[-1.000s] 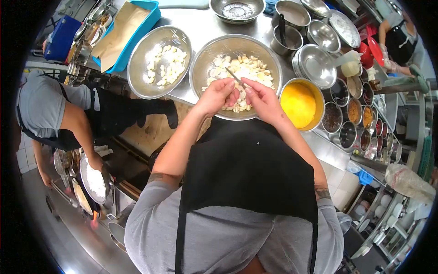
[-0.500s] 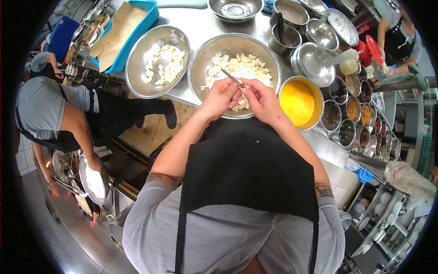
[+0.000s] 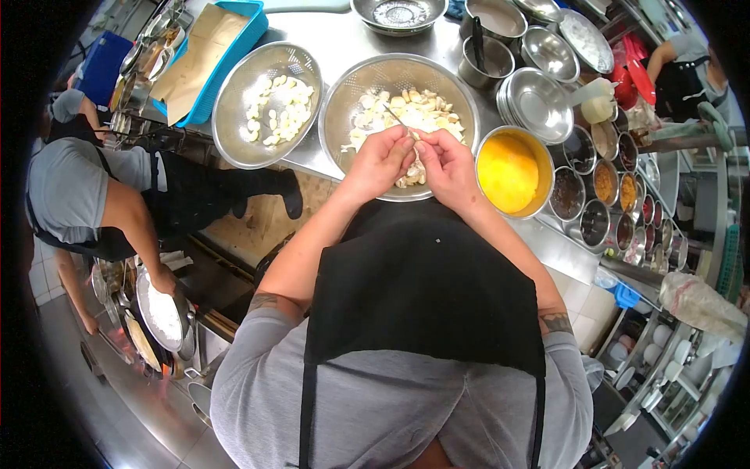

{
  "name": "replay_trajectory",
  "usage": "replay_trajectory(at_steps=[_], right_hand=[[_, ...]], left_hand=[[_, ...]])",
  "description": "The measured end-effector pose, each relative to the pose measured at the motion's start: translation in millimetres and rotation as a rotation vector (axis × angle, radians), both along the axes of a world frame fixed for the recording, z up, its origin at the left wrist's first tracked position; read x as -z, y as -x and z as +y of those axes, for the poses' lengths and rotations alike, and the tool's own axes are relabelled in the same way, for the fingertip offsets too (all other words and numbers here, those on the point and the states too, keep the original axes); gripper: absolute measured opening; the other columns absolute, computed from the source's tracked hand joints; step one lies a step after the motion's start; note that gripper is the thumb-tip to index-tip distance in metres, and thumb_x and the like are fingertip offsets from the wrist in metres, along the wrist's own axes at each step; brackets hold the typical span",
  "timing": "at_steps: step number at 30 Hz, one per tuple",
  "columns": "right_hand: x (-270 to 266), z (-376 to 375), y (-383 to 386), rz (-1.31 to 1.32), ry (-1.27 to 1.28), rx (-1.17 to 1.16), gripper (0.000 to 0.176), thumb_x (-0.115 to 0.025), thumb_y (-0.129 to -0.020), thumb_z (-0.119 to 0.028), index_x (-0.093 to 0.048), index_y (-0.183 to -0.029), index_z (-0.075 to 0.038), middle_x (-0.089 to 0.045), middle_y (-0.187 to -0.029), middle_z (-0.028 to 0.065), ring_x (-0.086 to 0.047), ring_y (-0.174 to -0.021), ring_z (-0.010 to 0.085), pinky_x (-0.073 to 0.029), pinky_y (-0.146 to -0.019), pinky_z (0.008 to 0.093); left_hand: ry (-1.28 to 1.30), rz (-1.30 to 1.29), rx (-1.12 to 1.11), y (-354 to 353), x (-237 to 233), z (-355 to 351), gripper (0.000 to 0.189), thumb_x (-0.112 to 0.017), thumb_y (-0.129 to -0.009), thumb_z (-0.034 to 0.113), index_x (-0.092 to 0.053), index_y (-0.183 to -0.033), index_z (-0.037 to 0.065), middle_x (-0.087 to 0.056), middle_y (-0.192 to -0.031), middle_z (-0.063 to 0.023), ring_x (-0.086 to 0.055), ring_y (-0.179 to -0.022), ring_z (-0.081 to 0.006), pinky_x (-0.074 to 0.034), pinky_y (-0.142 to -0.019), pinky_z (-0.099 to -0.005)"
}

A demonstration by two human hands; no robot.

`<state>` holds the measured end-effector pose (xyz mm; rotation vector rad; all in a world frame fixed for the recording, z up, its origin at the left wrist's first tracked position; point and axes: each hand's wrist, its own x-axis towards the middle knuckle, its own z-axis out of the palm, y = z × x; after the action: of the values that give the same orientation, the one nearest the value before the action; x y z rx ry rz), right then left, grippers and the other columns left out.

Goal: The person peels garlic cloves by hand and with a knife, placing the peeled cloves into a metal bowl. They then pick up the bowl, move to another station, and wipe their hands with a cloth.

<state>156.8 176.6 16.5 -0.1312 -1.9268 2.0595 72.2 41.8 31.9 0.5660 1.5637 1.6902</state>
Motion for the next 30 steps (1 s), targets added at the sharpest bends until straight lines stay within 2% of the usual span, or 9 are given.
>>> replay_trajectory(at_steps=[5, 8, 11, 14, 17, 20, 23, 26, 30], right_hand=[[-4.7, -0.4, 1.2, 0.004, 0.056, 0.012, 0.007, -0.053, -0.095, -0.001, -0.057, -0.099, 0.004, -0.065, -0.084, 0.0058, -0.06, -0.074, 0.0062, -0.049, -0.062, 0.02], [-10.1, -1.2, 1.7, 0.014, 0.085, 0.017, 0.006, -0.054, -0.096, -0.003, -0.057, -0.096, 0.002, -0.063, -0.079, 0.004, -0.058, -0.07, 0.0059, -0.047, -0.059, 0.0197], [-9.4, 3.9, 1.3, -0.051, 0.253, -0.029, 0.01, -0.054, -0.097, -0.008, -0.056, -0.092, 0.0, -0.06, -0.073, 0.0017, -0.053, -0.061, 0.0041, -0.042, -0.051, 0.0189], [-8.9, 16.8, -1.7, -0.158, 0.499, -0.177, 0.014, -0.054, -0.098, -0.012, -0.056, -0.089, -0.002, -0.056, -0.067, 0.0, -0.046, -0.054, 0.0031, -0.036, -0.046, 0.0182], [-15.4, 15.6, -3.0, -0.21, 0.451, -0.159, 0.017, -0.054, -0.099, -0.015, -0.056, -0.087, -0.003, -0.054, -0.064, -0.0008, -0.044, -0.05, 0.0033, -0.033, -0.043, 0.0184], [-12.5, 14.9, -1.6, -0.193, 0.39, -0.16, 0.017, -0.054, -0.099, -0.017, -0.057, -0.087, -0.004, -0.055, -0.064, -0.0007, -0.045, -0.051, 0.0032, -0.034, -0.044, 0.0181], [-17.4, 17.4, -1.2, -0.245, 0.321, -0.221, 0.017, -0.054, -0.099, -0.017, -0.057, -0.089, -0.004, -0.055, -0.064, -0.0008, -0.045, -0.051, 0.0032, -0.034, -0.045, 0.018], [-18.0, 17.0, -1.4, -0.251, 0.362, -0.245, 0.017, -0.053, -0.099, -0.017, -0.058, -0.09, -0.003, -0.056, -0.065, -0.0006, -0.045, -0.051, 0.0032, -0.035, -0.046, 0.0179], [-19.5, 16.7, 1.5, -0.218, 0.362, -0.116, 0.019, -0.052, -0.1, -0.019, -0.06, -0.097, -0.002, -0.057, -0.065, -0.0005, -0.044, -0.051, 0.0031, -0.035, -0.047, 0.0177]], left_hand=[[-0.025, 0.025, -0.085, -8.5, 9.1, 7.7, 0.02, -0.043, -0.102, 0.014, -0.058, -0.108, 0.002, -0.047, -0.065, 0.0043, -0.04, -0.052, -0.0033, -0.032, -0.047, -0.0177], [0.018, 0.146, -0.142, -9.7, 8.3, 7.7, 0.017, -0.047, -0.1, 0.014, -0.06, -0.097, 0.003, -0.053, -0.066, 0.0027, -0.044, -0.058, -0.0035, -0.038, -0.054, -0.021], [0.039, 0.3, -0.062, -2.1, 2.3, 1.0, 0.012, -0.05, -0.098, 0.011, -0.06, -0.097, 0.003, -0.055, -0.067, 0.0015, -0.047, -0.059, -0.0043, -0.039, -0.053, -0.0208], [-0.046, 0.0, -0.075, 3.0, 14.0, -3.5, 0.009, -0.054, -0.097, 0.009, -0.06, -0.097, 0.002, -0.056, -0.068, 0.0011, -0.049, -0.06, -0.0052, -0.04, -0.053, -0.0199], [-0.009, 0.005, -0.022, 10.0, 12.5, -11.6, 0.01, -0.058, -0.095, 0.008, -0.06, -0.102, 0.001, -0.06, -0.073, 0.0, -0.054, -0.063, -0.0059, -0.043, -0.053, -0.0199], [-0.015, -0.14, -0.018, 6.5, -3.2, -9.4, 0.019, -0.061, -0.093, 0.008, -0.061, -0.11, -0.002, -0.065, -0.083, -0.0035, -0.058, -0.07, -0.0072, -0.048, -0.058, -0.0217], [-0.086, -0.152, 0.025, 8.0, -6.5, -12.5, 0.029, -0.064, -0.091, 0.005, -0.059, -0.118, -0.003, -0.068, -0.095, -0.0075, -0.062, -0.079, -0.0093, -0.051, -0.065, -0.0242], [-0.012, -0.165, 0.039, 12.1, 6.1, -20.5, 0.034, -0.066, -0.088, 0.003, -0.057, -0.121, -0.004, -0.068, -0.1, -0.0085, -0.064, -0.085, -0.0111, -0.052, -0.07, -0.0253], [-0.028, -0.23, 0.026, 8.7, 4.5, -23.0, 0.037, -0.067, -0.087, 0.001, -0.056, -0.123, -0.001, -0.067, -0.1, -0.007, -0.062, -0.082, -0.0101, -0.05, -0.068, -0.0229]])
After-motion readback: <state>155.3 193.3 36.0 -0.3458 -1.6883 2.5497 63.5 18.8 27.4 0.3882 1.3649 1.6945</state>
